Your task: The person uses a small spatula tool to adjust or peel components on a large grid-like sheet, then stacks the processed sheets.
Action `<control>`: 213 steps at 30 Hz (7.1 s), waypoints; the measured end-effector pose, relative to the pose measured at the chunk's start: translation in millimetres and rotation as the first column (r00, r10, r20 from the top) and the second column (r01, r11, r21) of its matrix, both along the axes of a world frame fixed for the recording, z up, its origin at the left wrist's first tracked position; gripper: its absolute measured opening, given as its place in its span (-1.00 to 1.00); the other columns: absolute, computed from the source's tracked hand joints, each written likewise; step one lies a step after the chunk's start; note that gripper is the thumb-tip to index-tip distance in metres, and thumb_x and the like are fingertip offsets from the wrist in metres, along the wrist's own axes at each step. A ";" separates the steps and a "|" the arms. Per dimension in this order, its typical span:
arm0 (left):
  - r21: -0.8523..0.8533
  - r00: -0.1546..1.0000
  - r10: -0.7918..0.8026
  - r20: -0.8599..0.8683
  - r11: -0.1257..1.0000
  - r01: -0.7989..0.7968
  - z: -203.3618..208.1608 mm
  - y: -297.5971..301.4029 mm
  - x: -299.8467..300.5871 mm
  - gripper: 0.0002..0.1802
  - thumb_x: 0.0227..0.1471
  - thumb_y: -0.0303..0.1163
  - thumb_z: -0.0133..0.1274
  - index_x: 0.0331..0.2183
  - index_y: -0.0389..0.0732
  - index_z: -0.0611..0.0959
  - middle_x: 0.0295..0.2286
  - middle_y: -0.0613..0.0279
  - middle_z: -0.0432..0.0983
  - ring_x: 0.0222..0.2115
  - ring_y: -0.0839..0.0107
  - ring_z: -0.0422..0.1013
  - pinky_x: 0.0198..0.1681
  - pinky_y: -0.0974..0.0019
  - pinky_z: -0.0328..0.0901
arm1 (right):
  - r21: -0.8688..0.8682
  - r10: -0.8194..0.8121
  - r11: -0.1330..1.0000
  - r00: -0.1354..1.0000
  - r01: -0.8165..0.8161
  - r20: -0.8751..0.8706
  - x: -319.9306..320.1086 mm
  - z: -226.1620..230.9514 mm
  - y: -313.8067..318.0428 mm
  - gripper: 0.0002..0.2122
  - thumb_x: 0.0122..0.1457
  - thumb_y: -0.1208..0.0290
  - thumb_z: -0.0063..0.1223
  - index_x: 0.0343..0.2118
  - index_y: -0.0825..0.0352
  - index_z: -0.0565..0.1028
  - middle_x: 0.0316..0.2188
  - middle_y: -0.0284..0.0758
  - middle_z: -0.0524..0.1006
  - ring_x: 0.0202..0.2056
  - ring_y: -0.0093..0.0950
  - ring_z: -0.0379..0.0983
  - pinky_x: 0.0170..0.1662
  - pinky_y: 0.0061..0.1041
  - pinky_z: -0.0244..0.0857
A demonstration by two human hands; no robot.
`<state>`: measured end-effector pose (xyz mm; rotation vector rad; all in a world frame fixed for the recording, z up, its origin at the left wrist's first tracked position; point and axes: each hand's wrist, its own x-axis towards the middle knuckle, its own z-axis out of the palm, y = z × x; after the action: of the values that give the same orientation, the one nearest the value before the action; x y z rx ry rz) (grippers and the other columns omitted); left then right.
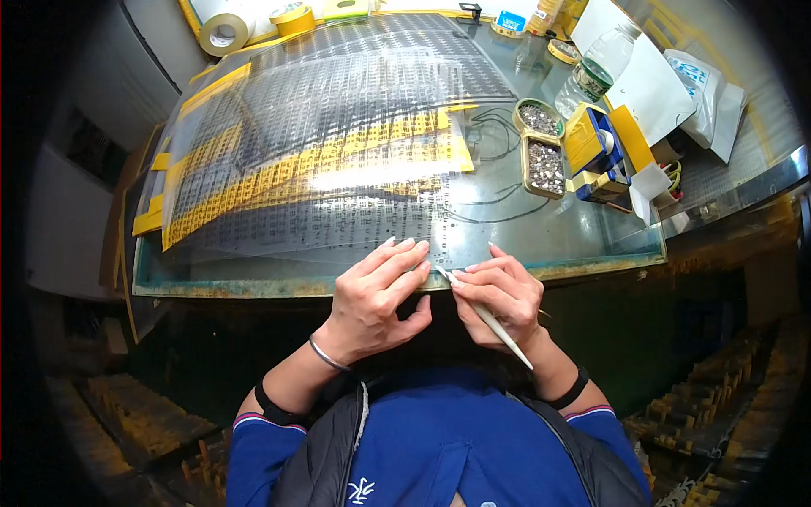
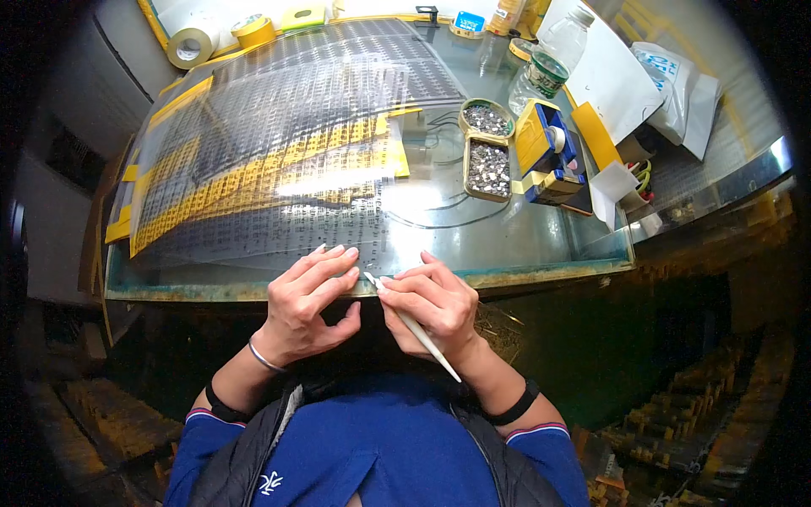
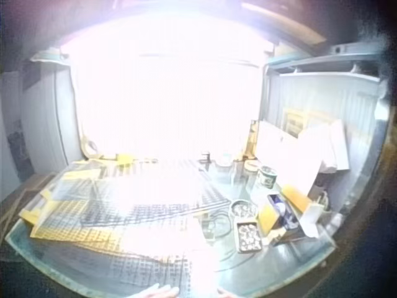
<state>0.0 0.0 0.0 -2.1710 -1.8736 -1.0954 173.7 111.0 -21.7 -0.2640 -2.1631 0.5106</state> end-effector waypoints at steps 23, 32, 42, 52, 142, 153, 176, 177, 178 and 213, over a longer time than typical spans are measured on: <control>-0.184 0.984 -0.042 0.175 0.980 0.075 15.9 38.6 -12.4 -0.90 -0.16 -0.50 0.19 -0.46 -0.22 0.61 -0.47 0.16 0.43 -0.38 0.17 0.40 -0.31 0.22 0.31 | -0.204 0.005 0.979 0.999 0.006 0.053 -19.8 13.9 26.7 -0.84 -0.03 0.58 0.18 -0.33 0.29 0.55 -0.48 -0.28 0.56 -0.44 -0.31 0.50 -0.35 -0.45 0.35; -0.135 0.987 -0.117 -0.110 0.986 0.101 12.5 45.6 -7.8 -0.88 -0.08 -0.55 0.06 -0.44 -0.30 0.44 -0.47 0.07 0.36 -0.41 0.12 0.38 -0.37 0.17 0.30 | -0.158 -0.048 0.985 0.994 0.064 0.101 -17.3 9.8 25.5 -0.81 -0.10 0.59 0.23 -0.36 0.29 0.55 -0.46 -0.28 0.57 -0.41 -0.26 0.50 -0.29 -0.40 0.39; -0.104 0.989 -0.065 -0.134 0.993 0.051 5.5 49.7 -4.8 -0.90 -0.07 -0.55 -0.01 -0.44 -0.28 0.39 -0.50 0.07 0.33 -0.39 0.15 0.38 -0.35 0.18 0.31 | -0.141 -0.059 0.988 0.996 0.069 0.070 -18.8 7.1 24.7 -0.85 -0.07 0.56 0.23 -0.39 0.30 0.53 -0.47 -0.28 0.57 -0.42 -0.26 0.51 -0.34 -0.40 0.38; -0.149 0.960 -0.005 0.280 0.988 0.048 6.5 30.9 -16.6 -0.86 0.00 -0.49 0.08 -0.33 -0.32 0.57 -0.43 0.08 0.49 -0.45 0.18 0.43 -0.34 0.24 0.35 | -0.305 0.007 0.952 0.996 0.022 0.092 -15.4 13.4 25.1 -0.84 -0.06 0.55 0.24 -0.37 0.33 0.53 -0.42 -0.26 0.60 -0.34 -0.31 0.55 -0.29 -0.45 0.41; -0.246 0.913 -0.134 0.386 0.939 0.241 51.8 222.4 21.7 -0.87 0.00 -0.58 0.06 -0.31 -0.33 0.56 -0.43 0.11 0.58 -0.34 0.42 0.53 -0.28 0.39 0.40 | -0.629 -0.558 0.738 0.745 0.244 -0.365 119.1 -8.4 58.2 -0.90 0.18 0.53 0.04 -0.37 0.38 0.34 -0.41 -0.33 0.47 -0.45 -0.61 0.46 -0.33 -0.64 0.37; -0.129 0.976 -0.194 -0.097 0.975 0.181 59.2 79.6 -13.4 -0.63 -0.10 -0.46 0.19 -0.19 -0.33 0.53 -0.13 -0.05 0.45 -0.12 0.00 0.41 -0.06 0.17 0.31 | -0.478 -0.887 0.456 0.339 0.751 -0.313 197.2 -31.7 93.4 -0.85 0.12 0.45 0.16 -0.40 0.37 0.41 -0.49 -0.36 0.46 -0.45 -0.60 0.37 -0.35 -0.58 0.30; -0.056 0.996 0.005 -0.085 0.998 -0.010 1.3 5.0 7.6 -0.51 -0.14 -0.44 0.22 -0.10 -0.29 0.53 -0.01 0.03 0.40 0.05 0.11 0.29 0.13 0.06 0.17 | -0.268 -0.480 0.871 0.830 0.412 -0.285 109.0 0.3 57.8 -0.55 0.34 0.10 -0.39 -0.07 0.43 0.38 -0.23 -0.14 0.50 -0.08 -0.32 0.38 0.07 -0.31 0.21; -0.061 0.992 0.030 -0.126 0.997 -0.038 -0.3 3.3 7.7 -0.51 -0.14 -0.41 0.23 -0.10 -0.28 0.53 -0.03 0.05 0.41 0.04 0.12 0.30 0.13 0.06 0.17 | -0.173 -0.344 0.935 0.909 0.310 -0.234 89.6 4.6 52.9 -0.52 0.33 0.06 -0.39 -0.11 0.42 0.44 -0.27 -0.16 0.50 -0.10 -0.31 0.39 0.06 -0.28 0.23; -0.060 0.992 0.037 -0.120 0.997 -0.045 -3.0 3.9 7.0 -0.51 -0.14 -0.41 0.23 -0.10 -0.28 0.53 -0.03 0.05 0.41 0.04 0.12 0.30 0.13 0.06 0.17 | -0.128 -0.232 0.969 0.960 0.213 -0.159 74.3 12.0 47.6 -0.61 0.30 0.14 -0.27 -0.19 0.41 0.49 -0.31 -0.18 0.50 -0.13 -0.30 0.41 0.04 -0.26 0.26; 0.012 0.998 -0.060 -0.034 0.998 0.060 -2.6 14.6 0.6 -0.61 -0.28 -0.42 0.26 -0.27 -0.22 0.60 -0.14 0.09 0.48 -0.07 0.14 0.40 0.02 0.11 0.30 | -0.047 0.118 0.992 0.989 -0.114 0.086 16.6 7.5 25.3 -0.81 -0.21 0.56 0.25 -0.44 0.22 0.59 -0.44 -0.39 0.59 -0.33 -0.40 0.54 0.03 -0.09 0.29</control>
<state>0.6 14.6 -2.6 -2.2379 -1.7932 -1.0708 190.2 136.3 -14.2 -0.1877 -2.2655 0.6215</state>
